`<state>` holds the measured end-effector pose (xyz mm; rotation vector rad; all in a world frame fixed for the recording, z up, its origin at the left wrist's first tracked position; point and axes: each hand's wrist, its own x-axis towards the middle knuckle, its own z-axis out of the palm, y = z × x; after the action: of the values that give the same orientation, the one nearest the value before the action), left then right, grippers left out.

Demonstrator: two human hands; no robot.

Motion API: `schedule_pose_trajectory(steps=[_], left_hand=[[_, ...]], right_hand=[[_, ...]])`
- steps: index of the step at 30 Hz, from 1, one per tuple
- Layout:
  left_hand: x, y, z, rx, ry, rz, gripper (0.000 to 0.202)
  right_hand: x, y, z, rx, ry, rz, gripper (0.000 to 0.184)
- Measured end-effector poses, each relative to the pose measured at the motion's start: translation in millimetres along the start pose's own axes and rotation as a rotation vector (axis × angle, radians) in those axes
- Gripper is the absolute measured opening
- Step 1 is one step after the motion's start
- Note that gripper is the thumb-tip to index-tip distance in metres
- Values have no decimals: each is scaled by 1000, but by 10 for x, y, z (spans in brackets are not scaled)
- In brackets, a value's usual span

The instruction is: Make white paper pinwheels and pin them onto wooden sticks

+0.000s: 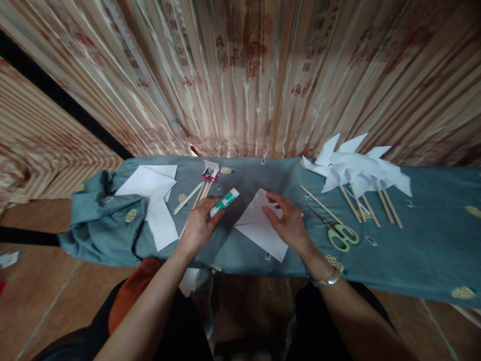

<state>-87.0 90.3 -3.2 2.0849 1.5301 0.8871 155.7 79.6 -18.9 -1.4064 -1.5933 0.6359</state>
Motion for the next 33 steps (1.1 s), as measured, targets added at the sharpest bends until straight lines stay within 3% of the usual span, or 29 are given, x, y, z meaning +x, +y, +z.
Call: schedule_pose_trajectory(steps=[5,11,16,20,23,27,33], left_hand=[[-5,361,221,-601,-174,-135,37],[53,547,422,-830,-213,-281,43],[135,392,415,-665,-189,-224,38],[233,192,392,-200,-137,-57,28],[299,89,422,16,-140,84,27],[332,23,472,126,-139,176,28],[303,-26,461,156,-131,191,31]], right_hand=[[-60,-165,90,777,-285,309,39],[-27,-176,5,1134,-181,562,25],[41,-80,-169,1288,-29,683,20],[60,-39,-302,1339,-42,760,24],[57,-22,-362,1369,-69,790,24],[43,15,-407,1361,-98,784,18],[8,50,-455,1338,-59,791,11]])
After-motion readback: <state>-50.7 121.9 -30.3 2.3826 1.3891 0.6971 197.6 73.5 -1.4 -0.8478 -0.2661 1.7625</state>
